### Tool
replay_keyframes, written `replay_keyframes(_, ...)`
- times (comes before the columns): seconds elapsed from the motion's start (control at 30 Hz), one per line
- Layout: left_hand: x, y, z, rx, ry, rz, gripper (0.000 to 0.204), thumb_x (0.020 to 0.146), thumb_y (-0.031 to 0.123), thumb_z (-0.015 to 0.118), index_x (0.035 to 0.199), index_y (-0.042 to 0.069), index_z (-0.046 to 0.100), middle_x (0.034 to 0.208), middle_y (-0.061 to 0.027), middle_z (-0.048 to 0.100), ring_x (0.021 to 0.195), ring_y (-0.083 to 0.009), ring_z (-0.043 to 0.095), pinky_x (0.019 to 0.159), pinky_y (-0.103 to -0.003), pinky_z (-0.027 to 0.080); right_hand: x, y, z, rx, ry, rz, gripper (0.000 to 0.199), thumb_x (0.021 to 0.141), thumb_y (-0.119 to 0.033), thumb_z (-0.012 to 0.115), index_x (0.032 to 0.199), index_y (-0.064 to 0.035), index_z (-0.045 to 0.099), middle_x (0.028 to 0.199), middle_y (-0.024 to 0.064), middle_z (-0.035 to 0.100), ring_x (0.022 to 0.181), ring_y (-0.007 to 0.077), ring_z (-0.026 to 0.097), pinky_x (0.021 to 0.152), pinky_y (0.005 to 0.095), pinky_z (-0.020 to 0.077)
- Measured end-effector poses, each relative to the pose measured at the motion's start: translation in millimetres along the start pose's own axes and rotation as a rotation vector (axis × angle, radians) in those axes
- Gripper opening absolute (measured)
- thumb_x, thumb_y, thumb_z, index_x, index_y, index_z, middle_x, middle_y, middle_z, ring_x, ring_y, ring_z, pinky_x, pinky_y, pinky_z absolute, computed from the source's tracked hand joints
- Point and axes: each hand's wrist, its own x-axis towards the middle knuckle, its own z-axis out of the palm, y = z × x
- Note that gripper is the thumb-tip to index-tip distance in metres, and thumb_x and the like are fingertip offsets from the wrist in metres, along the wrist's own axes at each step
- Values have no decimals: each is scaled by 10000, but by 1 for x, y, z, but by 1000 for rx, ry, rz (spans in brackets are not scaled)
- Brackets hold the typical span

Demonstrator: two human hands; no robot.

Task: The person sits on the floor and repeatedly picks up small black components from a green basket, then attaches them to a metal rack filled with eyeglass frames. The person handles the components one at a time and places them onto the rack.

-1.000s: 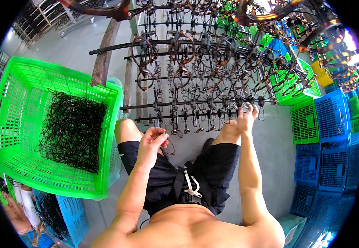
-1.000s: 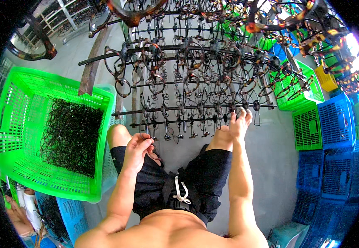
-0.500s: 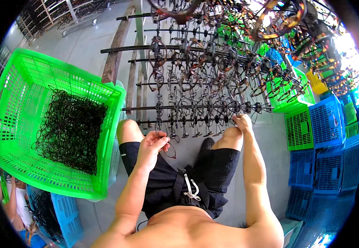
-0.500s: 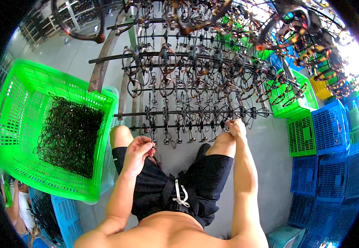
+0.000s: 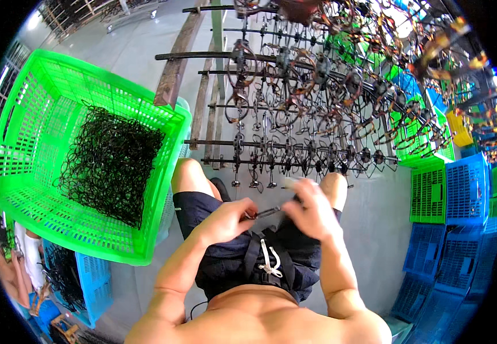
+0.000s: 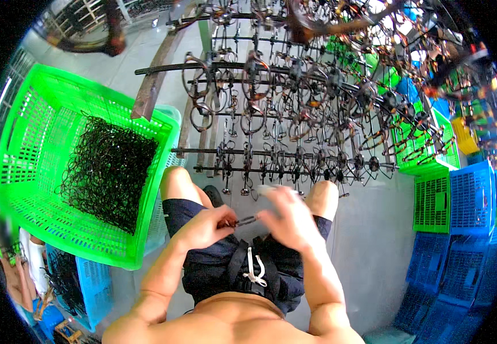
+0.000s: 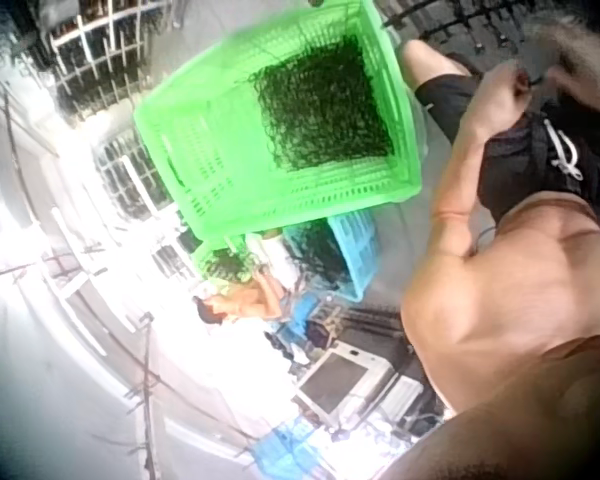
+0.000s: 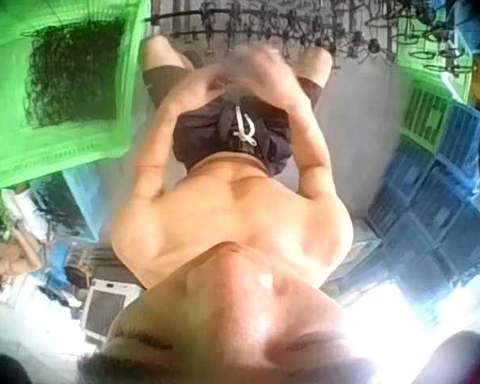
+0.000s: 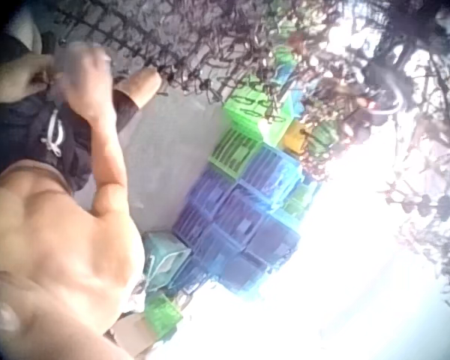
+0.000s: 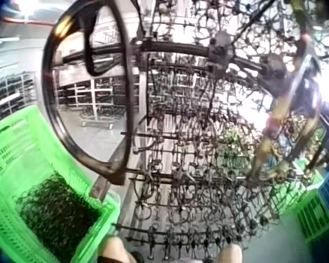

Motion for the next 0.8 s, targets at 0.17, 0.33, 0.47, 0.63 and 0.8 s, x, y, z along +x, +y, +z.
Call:
replay_keyframes(0.17,2,24,-32,127,-125,59,281,710,57,692,938,11,533,879,-111,551,785,-258,588,687,-330,480,14,-12,39,279,-480,64,382,836,-265,589,1127,-37,492,917,185,624,848,371,611,734,422,482)
replay_keyframes(0.33,7,-21,-91,-239,340,150,208,768,115,678,933,29,586,898,-82,622,786,-137,593,685,-273,479,29,-9,74,617,-130,60,193,878,-90,531,1055,-26,491,839,132,652,682,189,607,625,306,479)
replay_keyframes(0.47,-4,-122,-181,-322,1024,-233,211,837,207,586,947,27,577,859,-43,603,756,-124,577,659,-269,479,60,-12,105,966,422,212,109,924,-58,472,1031,-36,464,758,27,574,522,53,439,469,207,379)
replay_keyframes(0.63,-15,-238,-253,74,1269,-1241,700,748,420,676,1232,4,390,1248,-209,434,1082,-366,465,870,-465,452,91,-22,131,1033,529,321,148,945,-104,444,1059,-14,416,678,30,504,485,74,446,435,222,371)
replay_keyframes(0.8,-39,-273,-290,-405,1438,-1181,1080,669,625,674,1414,78,115,1430,-195,195,1268,-386,275,958,-536,393,100,-50,120,996,529,494,113,936,-99,425,976,-13,365,723,87,535,404,108,451,335,265,347)
